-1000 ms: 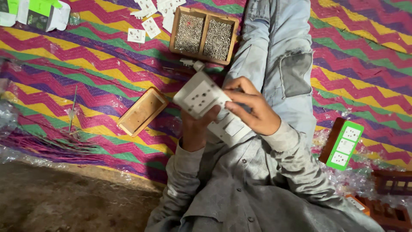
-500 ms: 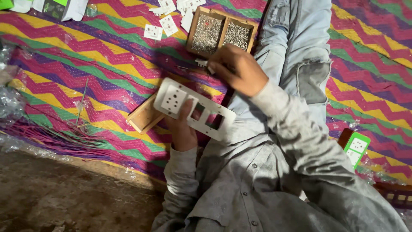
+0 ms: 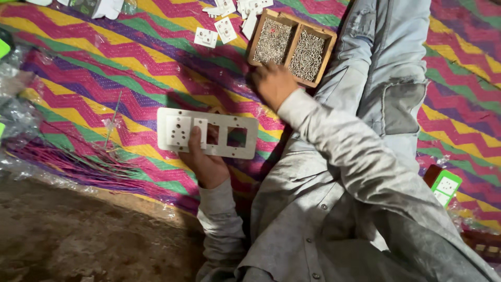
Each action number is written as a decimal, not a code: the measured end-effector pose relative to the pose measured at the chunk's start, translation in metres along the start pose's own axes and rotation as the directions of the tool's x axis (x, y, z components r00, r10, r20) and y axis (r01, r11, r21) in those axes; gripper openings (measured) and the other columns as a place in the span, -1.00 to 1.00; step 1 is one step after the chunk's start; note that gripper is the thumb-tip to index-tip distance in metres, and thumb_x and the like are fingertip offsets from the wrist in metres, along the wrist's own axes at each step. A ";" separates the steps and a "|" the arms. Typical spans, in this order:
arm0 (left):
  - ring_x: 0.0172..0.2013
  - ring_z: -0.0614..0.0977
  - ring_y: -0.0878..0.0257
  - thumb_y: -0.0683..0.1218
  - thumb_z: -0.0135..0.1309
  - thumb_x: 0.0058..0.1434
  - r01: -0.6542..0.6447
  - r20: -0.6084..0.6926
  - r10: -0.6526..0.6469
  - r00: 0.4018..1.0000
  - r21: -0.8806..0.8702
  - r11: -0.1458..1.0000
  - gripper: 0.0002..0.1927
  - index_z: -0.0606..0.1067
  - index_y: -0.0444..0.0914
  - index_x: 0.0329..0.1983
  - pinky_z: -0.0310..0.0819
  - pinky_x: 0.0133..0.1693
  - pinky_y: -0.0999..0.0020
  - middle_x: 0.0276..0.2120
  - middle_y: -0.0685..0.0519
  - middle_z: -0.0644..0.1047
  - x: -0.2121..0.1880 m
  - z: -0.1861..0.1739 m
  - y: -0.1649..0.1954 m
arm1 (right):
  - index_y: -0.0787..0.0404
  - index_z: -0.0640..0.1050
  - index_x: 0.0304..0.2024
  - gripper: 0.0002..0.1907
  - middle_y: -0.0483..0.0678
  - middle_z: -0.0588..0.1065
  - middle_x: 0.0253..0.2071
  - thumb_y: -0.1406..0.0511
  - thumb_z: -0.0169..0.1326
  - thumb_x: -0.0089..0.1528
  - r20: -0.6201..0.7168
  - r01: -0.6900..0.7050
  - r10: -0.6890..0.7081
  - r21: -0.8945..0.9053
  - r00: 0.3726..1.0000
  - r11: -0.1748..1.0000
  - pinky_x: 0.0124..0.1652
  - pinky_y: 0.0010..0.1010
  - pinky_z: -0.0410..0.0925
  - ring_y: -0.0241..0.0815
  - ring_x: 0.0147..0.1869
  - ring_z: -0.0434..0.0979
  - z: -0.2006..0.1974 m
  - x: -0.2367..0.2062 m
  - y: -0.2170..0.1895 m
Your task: The person sits on a colorful mat and assembles electrical outlet plates by inserting small metal fasteners into pre-drilled holes. They handle green and white plastic plates, placing fasteners one by one and occasionally flipping the plates to check alignment.
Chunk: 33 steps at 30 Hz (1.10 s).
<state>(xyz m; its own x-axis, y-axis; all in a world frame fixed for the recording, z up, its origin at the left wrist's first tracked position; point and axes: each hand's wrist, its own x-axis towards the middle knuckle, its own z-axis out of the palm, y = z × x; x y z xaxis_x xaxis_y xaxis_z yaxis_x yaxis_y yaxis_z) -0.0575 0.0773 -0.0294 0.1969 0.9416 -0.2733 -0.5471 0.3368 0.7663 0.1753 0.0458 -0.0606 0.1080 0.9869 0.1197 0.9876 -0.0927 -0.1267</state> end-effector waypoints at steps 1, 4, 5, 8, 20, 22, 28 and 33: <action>-0.24 0.58 0.20 -0.14 0.11 0.38 -0.004 0.003 0.004 1.000 0.007 1.000 -0.81 0.46 -0.35 -0.04 0.54 -0.20 0.31 -0.24 -0.02 0.53 0.002 -0.007 -0.003 | 0.32 0.60 0.01 -0.71 0.09 0.56 -0.05 0.25 0.12 0.33 -0.057 0.011 -0.018 -0.127 0.998 0.992 -0.04 -0.15 0.45 0.04 0.05 0.51 0.005 -0.006 -0.008; -0.13 0.60 0.16 -0.14 0.11 0.39 -0.077 -0.073 0.086 0.994 0.126 0.989 -0.74 0.41 -0.32 0.07 0.59 -0.08 0.26 -0.11 -0.06 0.53 0.005 -0.025 -0.018 | 0.36 0.52 0.15 -0.52 0.16 0.51 0.14 0.26 0.01 0.21 -0.203 -0.016 -0.056 -0.338 0.978 0.941 -0.11 -0.21 0.42 0.03 0.06 0.49 0.017 -0.022 -0.025; -0.01 0.59 0.13 -0.16 0.09 0.44 -0.254 0.018 0.274 0.962 0.438 0.863 -0.72 0.40 -0.32 0.15 0.59 0.00 0.23 0.03 -0.11 0.49 0.004 -0.028 -0.023 | 0.36 0.50 0.17 -0.51 0.16 0.48 0.12 0.27 0.00 0.22 -0.154 -0.046 -0.001 -0.300 0.988 0.953 -0.08 -0.19 0.42 0.05 0.08 0.49 0.020 -0.024 -0.027; 0.19 0.55 0.09 -0.19 0.08 0.45 -0.383 0.137 0.404 0.904 0.677 0.628 -0.59 0.34 -0.29 0.33 0.57 0.15 0.21 0.26 -0.16 0.41 0.004 -0.032 -0.030 | 0.37 0.46 0.22 -0.53 0.16 0.43 0.09 0.30 -0.02 0.28 -0.022 -0.123 0.121 -0.147 0.992 0.981 0.01 -0.16 0.41 0.09 0.11 0.49 0.027 -0.022 -0.027; 0.14 0.55 0.15 -0.16 0.17 0.36 -0.107 0.004 0.107 0.994 0.143 0.984 -0.47 0.29 -0.38 0.33 0.51 0.12 0.26 0.17 -0.08 0.48 -0.013 -0.003 -0.038 | 0.25 0.55 -0.12 -0.77 0.10 0.50 -0.09 0.29 0.22 0.22 -0.110 -0.174 0.204 0.233 0.973 0.957 -0.14 -0.18 0.44 0.10 -0.07 0.58 0.007 -0.035 -0.001; 0.17 0.54 0.16 -0.16 0.17 0.38 -0.135 0.033 0.133 0.991 0.074 0.988 -0.46 0.28 -0.37 0.35 0.49 0.18 0.28 0.19 -0.06 0.47 -0.012 -0.005 -0.035 | 0.26 0.59 -0.19 -0.79 0.08 0.56 -0.20 0.30 0.34 0.23 -0.250 -0.143 0.308 0.516 0.918 0.845 -0.17 -0.30 0.45 0.05 -0.16 0.62 -0.002 -0.046 0.003; 0.12 0.57 0.08 -0.19 0.16 0.35 -0.145 -0.031 0.149 0.988 0.098 0.985 -0.47 0.28 -0.36 0.34 0.53 0.13 0.16 0.17 -0.10 0.49 -0.018 -0.002 -0.037 | 0.38 0.57 -0.08 -0.83 0.04 0.63 -0.22 0.39 0.20 0.32 0.174 -0.183 0.644 0.982 0.745 -0.054 -0.33 -0.46 0.48 -0.22 -0.22 0.67 -0.043 -0.089 0.030; 0.20 0.53 0.00 -0.22 0.08 0.41 -0.640 0.436 0.495 0.752 0.665 0.386 -0.58 0.35 -0.31 0.31 0.46 0.20 0.09 0.21 -0.12 0.46 -0.028 -0.009 -0.049 | 0.38 0.58 0.01 -0.79 0.08 0.64 -0.14 0.35 0.10 0.39 0.259 -0.208 0.645 0.966 0.719 -0.156 -0.29 -0.45 0.50 -0.12 -0.15 0.71 -0.094 -0.139 0.026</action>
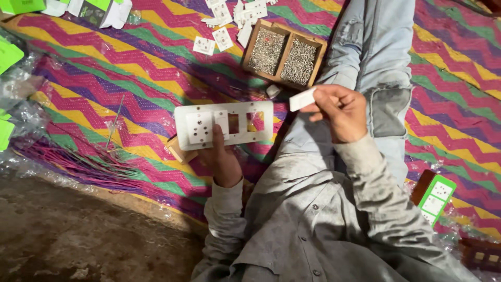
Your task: The person sits on a colorful mat and assembles electrical outlet plates by inserting small metal fasteners into pre-drilled holes. They handle green and white plastic plates, placing fasteners one by one and occasionally flipping the plates to check alignment.
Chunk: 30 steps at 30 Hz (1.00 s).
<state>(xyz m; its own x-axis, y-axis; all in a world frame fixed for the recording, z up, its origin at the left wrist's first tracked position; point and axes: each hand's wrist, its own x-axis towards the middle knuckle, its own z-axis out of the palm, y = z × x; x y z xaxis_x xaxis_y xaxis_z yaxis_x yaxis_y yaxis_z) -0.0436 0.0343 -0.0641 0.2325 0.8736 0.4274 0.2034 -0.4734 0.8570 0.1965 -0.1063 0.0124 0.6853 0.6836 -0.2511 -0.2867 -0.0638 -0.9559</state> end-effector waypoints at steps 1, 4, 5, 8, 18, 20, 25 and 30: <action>0.24 0.51 -0.05 -0.23 0.06 0.42 -0.328 0.155 0.289 0.945 0.435 0.839 -0.61 0.37 -0.30 0.29 0.43 0.23 0.05 0.22 -0.14 0.46 -0.004 -0.001 -0.002 | 0.38 0.59 0.02 -0.78 0.09 0.64 -0.12 0.34 0.08 0.41 0.006 -0.005 0.005 0.006 1.000 1.000 -0.28 -0.45 0.50 -0.11 -0.14 0.71 -0.003 -0.009 -0.007; 0.26 0.50 -0.04 -0.26 -0.08 0.46 -0.293 0.167 0.249 0.954 0.342 0.893 -0.64 0.38 -0.33 0.31 0.42 0.27 0.05 0.23 -0.18 0.45 -0.022 0.011 -0.003 | 0.39 0.56 0.06 -0.75 0.09 0.63 -0.10 0.36 0.09 0.38 0.046 -0.001 0.001 -0.001 0.999 1.000 -0.24 -0.42 0.53 -0.10 -0.08 0.71 -0.009 -0.029 -0.024; 0.24 0.52 0.01 -0.23 -0.07 0.49 -0.095 0.124 0.093 0.988 0.009 0.995 -0.68 0.39 -0.37 0.28 0.45 0.24 0.09 0.22 -0.17 0.46 -0.027 0.018 -0.001 | 0.40 0.56 0.07 -0.75 0.09 0.63 -0.10 0.36 0.09 0.38 0.064 0.005 -0.004 -0.014 0.998 1.000 -0.22 -0.42 0.53 -0.10 -0.06 0.71 -0.011 -0.034 -0.029; 0.18 0.56 0.11 -0.18 -0.06 0.55 0.331 0.228 -0.241 0.943 -0.619 0.712 -0.72 0.39 -0.45 0.22 0.50 0.18 0.19 0.20 -0.16 0.47 -0.039 0.039 0.010 | 0.42 0.55 0.08 -0.74 0.08 0.62 -0.08 0.37 0.07 0.39 0.107 0.025 -0.019 -0.057 0.994 0.998 -0.18 -0.40 0.55 -0.11 -0.03 0.70 -0.021 -0.047 -0.041; 0.12 0.58 0.12 -0.20 -0.06 0.53 0.428 0.338 -0.262 0.904 -0.725 0.540 -0.72 0.40 -0.47 0.20 0.55 0.06 0.22 0.13 -0.13 0.49 -0.054 0.058 0.054 | 0.40 0.53 0.04 -0.78 0.09 0.62 -0.10 0.37 0.05 0.40 0.100 0.044 -0.046 0.022 0.994 0.999 -0.23 -0.39 0.55 -0.07 -0.05 0.72 -0.054 -0.067 -0.048; 0.11 0.58 0.09 -0.20 -0.03 0.54 0.264 0.210 -0.174 0.962 -0.564 0.783 -0.75 0.43 -0.41 0.21 0.55 0.05 0.18 0.10 -0.13 0.51 -0.057 0.060 0.054 | 0.38 0.52 0.01 -0.81 0.09 0.62 -0.11 0.37 0.06 0.41 0.047 0.057 -0.060 0.049 0.997 0.997 -0.24 -0.40 0.54 -0.06 -0.06 0.72 -0.056 -0.074 -0.042; 0.12 0.58 0.17 -0.16 0.01 0.60 -0.303 0.173 0.294 0.940 0.026 0.953 -0.76 0.42 -0.30 0.27 0.58 0.12 0.22 0.16 -0.11 0.50 -0.065 0.069 0.067 | 0.36 0.49 0.01 -0.83 0.10 0.60 -0.16 0.37 0.06 0.42 -0.101 0.068 -0.045 0.236 0.994 0.969 -0.26 -0.41 0.53 -0.04 -0.09 0.71 -0.046 -0.095 -0.018; 0.24 0.49 0.12 -0.10 -0.08 0.54 0.559 0.525 -0.239 0.817 -0.619 0.552 -0.57 0.28 -0.39 0.39 0.37 0.27 0.19 0.25 -0.10 0.45 -0.075 0.071 0.100 | 0.33 0.50 0.03 -0.74 0.13 0.60 0.01 0.28 0.08 0.37 0.006 -0.181 0.230 0.637 0.973 0.749 -0.24 -0.46 0.46 -0.05 -0.03 0.69 -0.020 -0.106 -0.006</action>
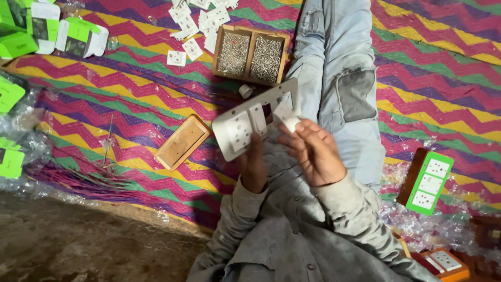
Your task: The person sits on a colorful mat and assembles electrical outlet plates by inserting small metal fasteners into pre-drilled holes. They handle green and white plastic plates, placing fasteners one by one and occasionally flipping the plates to check alignment.
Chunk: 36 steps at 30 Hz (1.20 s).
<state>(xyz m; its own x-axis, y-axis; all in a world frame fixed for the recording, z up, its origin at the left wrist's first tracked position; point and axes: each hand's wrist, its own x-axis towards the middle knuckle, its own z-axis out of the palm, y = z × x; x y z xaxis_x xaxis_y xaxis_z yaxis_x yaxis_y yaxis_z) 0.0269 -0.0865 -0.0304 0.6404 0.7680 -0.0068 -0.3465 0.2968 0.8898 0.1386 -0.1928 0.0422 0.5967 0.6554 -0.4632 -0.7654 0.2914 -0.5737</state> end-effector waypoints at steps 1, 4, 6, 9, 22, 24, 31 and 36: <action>0.25 0.50 0.11 -0.10 -0.08 0.54 -0.007 0.037 0.008 0.999 -0.016 1.000 -0.56 0.26 -0.37 0.40 0.37 0.29 0.19 0.26 -0.10 0.45 0.000 0.003 0.002 | 0.30 0.51 0.04 -0.70 0.10 0.60 0.04 0.25 0.09 0.33 0.002 -0.051 0.051 0.037 0.999 0.998 -0.24 -0.48 0.45 -0.05 -0.01 0.70 0.004 0.000 0.003; 0.28 0.44 0.14 -0.12 -0.09 0.54 0.018 0.042 -0.018 0.999 0.012 1.000 -0.57 0.26 -0.39 0.40 0.32 0.31 0.21 0.29 -0.08 0.40 0.000 0.006 0.004 | 0.24 0.55 0.12 -0.59 -0.01 0.60 0.10 0.16 0.09 0.29 -0.094 -0.144 0.147 0.043 0.985 0.989 -0.25 -0.54 0.37 -0.20 0.01 0.66 0.015 -0.003 0.007; 0.26 0.46 0.16 -0.11 -0.10 0.56 0.021 0.062 -0.023 0.998 0.020 1.000 -0.58 0.27 -0.39 0.39 0.35 0.27 0.24 0.28 -0.07 0.42 0.000 0.003 0.002 | 0.22 0.53 0.12 -0.60 -0.02 0.61 0.09 0.15 0.09 0.30 -0.112 -0.159 0.161 0.028 0.981 0.987 -0.24 -0.51 0.37 -0.20 -0.03 0.65 0.020 -0.004 0.006; 0.17 0.51 0.17 -0.12 -0.06 0.55 0.042 0.061 -0.039 0.997 -0.047 0.998 -0.61 0.30 -0.39 0.35 0.44 0.16 0.27 0.21 -0.06 0.45 -0.003 -0.003 -0.006 | 0.19 0.52 0.10 -0.62 -0.02 0.62 0.05 0.15 0.09 0.31 -0.131 -0.183 0.184 0.021 0.974 0.983 -0.23 -0.48 0.39 -0.18 -0.06 0.65 0.024 -0.005 0.007; 0.00 0.52 0.25 -0.17 0.10 0.52 -0.119 0.019 0.120 0.993 -0.062 0.991 -0.72 0.38 -0.31 0.21 0.44 0.05 0.32 0.05 0.05 0.50 -0.001 0.000 -0.007 | 0.19 0.40 -0.42 -0.73 -0.11 0.42 -0.63 0.28 0.13 0.36 -0.101 0.069 -0.090 -0.198 0.991 0.978 -0.56 -0.47 0.24 -0.31 -0.61 0.37 0.020 -0.012 0.023; 0.03 0.54 0.22 -0.22 0.15 0.47 -0.030 0.007 0.030 1.000 -0.064 0.997 -0.70 0.41 -0.39 0.19 0.44 0.09 0.30 0.06 -0.01 0.52 0.001 0.002 0.001 | 0.21 0.42 -0.38 -0.77 -0.13 0.44 -0.61 0.32 0.12 0.37 -0.013 0.162 -0.170 -0.231 0.985 0.959 -0.54 -0.51 0.23 -0.35 -0.59 0.36 0.018 -0.016 0.021; 0.03 0.60 0.24 -0.22 0.21 0.27 -0.100 -0.261 0.226 0.939 0.421 0.902 -0.48 0.28 -0.41 0.22 0.51 0.08 0.31 0.06 -0.05 0.52 0.039 -0.018 0.041 | 0.27 0.46 -0.29 -0.88 -0.14 0.52 -0.42 0.43 0.16 0.32 0.256 0.234 -0.101 -0.570 0.961 0.788 -0.35 -0.57 0.33 -0.41 -0.36 0.50 -0.004 -0.011 0.004; -0.08 0.65 0.07 -0.27 0.16 0.32 -0.041 -0.336 -0.016 0.942 -0.162 0.986 -0.61 0.40 -0.49 0.17 0.58 0.00 0.23 -0.06 -0.19 0.60 0.050 -0.048 0.061 | 0.29 0.53 -0.26 -0.89 -0.10 0.57 -0.34 0.40 0.18 0.37 0.378 0.457 -0.263 -0.789 0.888 0.411 -0.22 -0.52 0.40 -0.36 -0.27 0.55 -0.008 0.049 -0.009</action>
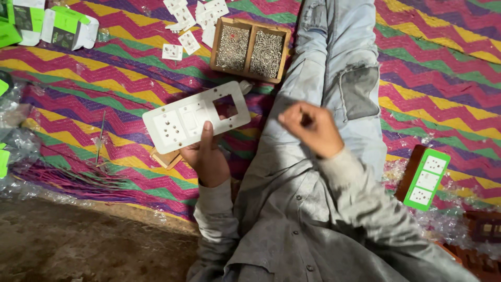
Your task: The person sits on a colorful mat and assembles electrical outlet plates by inserting small metal fasteners into pre-drilled holes. They handle green and white plastic plates, placing fasteners one by one and occasionally flipping the plates to check alignment.
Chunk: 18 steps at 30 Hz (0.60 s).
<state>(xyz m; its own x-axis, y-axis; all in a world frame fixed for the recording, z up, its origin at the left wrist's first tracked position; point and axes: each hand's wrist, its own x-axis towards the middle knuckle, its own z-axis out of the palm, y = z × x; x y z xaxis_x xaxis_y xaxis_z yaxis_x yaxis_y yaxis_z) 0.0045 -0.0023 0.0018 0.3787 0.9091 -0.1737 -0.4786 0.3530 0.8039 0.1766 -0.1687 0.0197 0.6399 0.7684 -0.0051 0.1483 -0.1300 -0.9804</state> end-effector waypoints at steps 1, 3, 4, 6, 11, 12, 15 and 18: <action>-0.08 0.65 0.07 -0.27 0.14 0.34 -0.016 0.018 0.016 1.000 0.001 1.000 -0.62 0.40 -0.49 0.18 0.58 -0.01 0.24 -0.06 -0.20 0.60 0.001 -0.005 0.002 | 0.29 0.52 -0.27 -0.85 -0.08 0.58 -0.30 0.39 0.20 0.39 -0.009 0.102 -0.103 -0.118 0.995 0.988 -0.15 -0.50 0.43 -0.33 -0.22 0.58 -0.001 0.017 0.006; -0.03 0.62 0.11 -0.30 0.15 0.35 -0.026 -0.026 0.027 0.999 0.009 1.000 -0.64 0.41 -0.50 0.18 0.54 0.02 0.26 -0.01 -0.16 0.58 0.003 -0.012 0.000 | 0.25 0.60 -0.17 -0.93 -0.03 0.61 -0.22 0.40 0.13 0.31 0.009 0.109 -0.114 -0.377 0.993 0.920 -0.19 -0.40 0.43 -0.14 -0.20 0.64 -0.004 0.059 0.018; -0.01 0.60 0.13 -0.31 0.16 0.36 -0.030 -0.047 0.031 0.998 0.014 0.999 -0.65 0.42 -0.51 0.18 0.52 0.03 0.27 0.02 -0.14 0.57 0.003 -0.015 -0.002 | 0.23 0.63 -0.17 -0.91 0.02 0.60 -0.21 0.36 0.17 0.28 0.069 0.209 -0.204 -0.527 0.976 0.823 -0.12 -0.28 0.40 -0.01 -0.13 0.58 -0.003 0.085 0.025; 0.03 0.59 0.05 -0.34 0.14 0.31 -0.463 0.267 0.395 0.879 0.673 0.577 -0.65 0.46 -0.34 0.16 0.52 0.04 0.23 0.06 -0.24 0.48 -0.001 -0.019 -0.006 | 0.20 0.66 -0.14 -0.84 0.06 0.58 -0.18 0.32 0.20 0.23 0.159 0.317 -0.293 -0.697 0.943 0.643 -0.05 -0.15 0.35 0.12 -0.05 0.49 0.004 0.117 0.037; 0.05 0.59 0.19 -0.39 0.21 0.23 -0.029 0.075 0.020 0.997 0.121 0.992 -0.46 0.35 -0.35 0.25 0.50 0.11 0.24 0.06 -0.02 0.53 -0.014 -0.008 -0.017 | 0.15 0.64 -0.30 -0.90 0.00 0.54 -0.18 0.29 0.19 0.14 0.222 0.328 -0.302 -0.869 0.927 0.369 -0.06 -0.16 0.35 0.06 0.00 0.47 0.035 0.153 0.053; 0.03 0.61 0.16 -0.39 0.21 0.25 -0.022 0.132 0.004 0.991 0.132 0.991 -0.48 0.34 -0.36 0.25 0.51 0.11 0.23 0.04 -0.04 0.54 -0.017 -0.007 -0.015 | 0.14 0.64 -0.31 -0.91 0.02 0.53 -0.20 0.29 0.19 0.14 0.216 0.322 -0.297 -0.868 0.930 0.377 -0.06 -0.16 0.35 0.07 -0.02 0.47 0.040 0.153 0.052; -0.02 0.67 0.11 -0.39 0.17 0.31 0.018 0.274 -0.054 0.960 0.133 0.991 -0.55 0.35 -0.38 0.22 0.58 0.07 0.22 -0.01 -0.10 0.60 -0.019 -0.001 -0.006 | 0.11 0.65 -0.35 -0.94 0.05 0.51 -0.25 0.30 0.18 0.13 0.199 0.307 -0.291 -0.865 0.936 0.397 -0.07 -0.15 0.36 0.07 -0.05 0.48 0.043 0.154 0.054; -0.06 0.70 0.10 -0.37 0.15 0.32 0.032 0.324 -0.063 0.944 0.100 0.995 -0.57 0.35 -0.38 0.22 0.62 0.03 0.23 -0.05 -0.13 0.62 -0.017 0.005 0.002 | 0.13 0.65 -0.37 -0.94 0.02 0.52 -0.26 0.31 0.18 0.12 0.184 0.301 -0.299 -0.860 0.936 0.413 -0.10 -0.14 0.36 0.07 -0.08 0.49 0.041 0.155 0.052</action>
<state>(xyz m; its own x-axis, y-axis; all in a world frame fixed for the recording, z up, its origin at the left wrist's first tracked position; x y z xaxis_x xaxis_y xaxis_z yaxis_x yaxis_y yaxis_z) 0.0009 -0.0182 0.0090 0.6443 0.7642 -0.0303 -0.3849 0.3583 0.8506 0.2524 -0.0310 -0.0404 0.4163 0.8735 0.2523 0.9018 -0.3613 -0.2371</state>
